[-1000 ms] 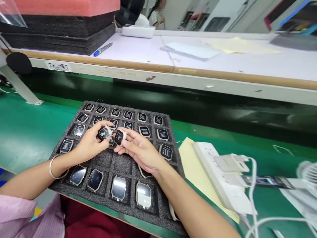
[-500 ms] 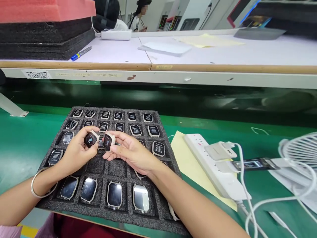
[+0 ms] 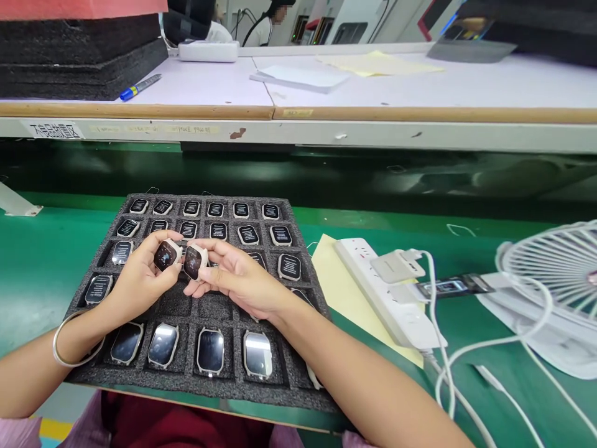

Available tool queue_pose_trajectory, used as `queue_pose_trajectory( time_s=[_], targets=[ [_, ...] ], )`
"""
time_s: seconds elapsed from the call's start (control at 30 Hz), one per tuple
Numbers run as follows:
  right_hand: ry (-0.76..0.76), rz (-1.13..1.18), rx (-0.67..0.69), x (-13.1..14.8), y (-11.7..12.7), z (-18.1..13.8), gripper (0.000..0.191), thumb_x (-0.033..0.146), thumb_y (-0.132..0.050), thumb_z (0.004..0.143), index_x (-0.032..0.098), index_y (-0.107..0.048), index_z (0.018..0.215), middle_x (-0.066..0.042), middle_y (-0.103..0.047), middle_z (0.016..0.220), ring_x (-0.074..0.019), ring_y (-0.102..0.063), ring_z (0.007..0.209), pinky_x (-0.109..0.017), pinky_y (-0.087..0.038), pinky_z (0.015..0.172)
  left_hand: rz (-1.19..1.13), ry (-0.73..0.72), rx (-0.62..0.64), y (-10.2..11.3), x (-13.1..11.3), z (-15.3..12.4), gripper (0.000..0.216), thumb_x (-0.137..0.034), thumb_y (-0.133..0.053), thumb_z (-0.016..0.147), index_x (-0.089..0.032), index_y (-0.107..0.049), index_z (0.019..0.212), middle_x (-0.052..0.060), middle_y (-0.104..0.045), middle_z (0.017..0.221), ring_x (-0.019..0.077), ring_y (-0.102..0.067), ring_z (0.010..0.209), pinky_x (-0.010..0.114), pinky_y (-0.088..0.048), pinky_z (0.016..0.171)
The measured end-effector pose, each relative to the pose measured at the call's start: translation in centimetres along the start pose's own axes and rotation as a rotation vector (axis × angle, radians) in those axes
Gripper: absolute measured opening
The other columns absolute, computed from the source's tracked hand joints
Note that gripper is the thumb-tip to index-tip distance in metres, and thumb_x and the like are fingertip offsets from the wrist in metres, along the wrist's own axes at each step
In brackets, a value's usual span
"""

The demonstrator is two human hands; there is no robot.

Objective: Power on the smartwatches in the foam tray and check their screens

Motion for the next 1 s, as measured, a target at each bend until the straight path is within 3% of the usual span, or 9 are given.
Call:
queue_pose_trajectory(
  time_s=[0.77,1.0],
  targets=[
    [0.020,-0.081,0.007,0.11,-0.02,-0.27,0.048,0.034,-0.078,0.085,0.018,-0.054,0.124,-0.001,-0.071,0.087,-0.0148,-0.072,0.078,-0.027,-0.058,0.072,0.001,-0.040,0.013,-0.14,-0.08,-0.12,0.038,-0.018,-0.058,0.078,-0.018,-0.056,0.116,-0.001,-0.060,0.085,0.0122,-0.053,0.071,0.023,-0.044,0.061],
    [0.033,-0.108,-0.002,0.22,-0.06,-0.37,0.048,0.034,-0.078,0.086,0.018,-0.053,0.124,-0.001,-0.070,0.088,-0.0158,-0.072,0.080,-0.029,-0.057,0.072,0.027,-0.052,0.019,-0.11,-0.50,-0.18,0.038,-0.018,-0.058,0.078,-0.018,-0.056,0.116,-0.001,-0.062,0.084,0.0102,-0.051,0.062,0.022,-0.043,0.055]
  ],
)
Point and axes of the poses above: each hand's wrist, its own z-axis towards the middle knuckle, its own y-axis out of the back of the hand, x = y × z, the point moved 6 cm from there along z, towards the middle knuckle
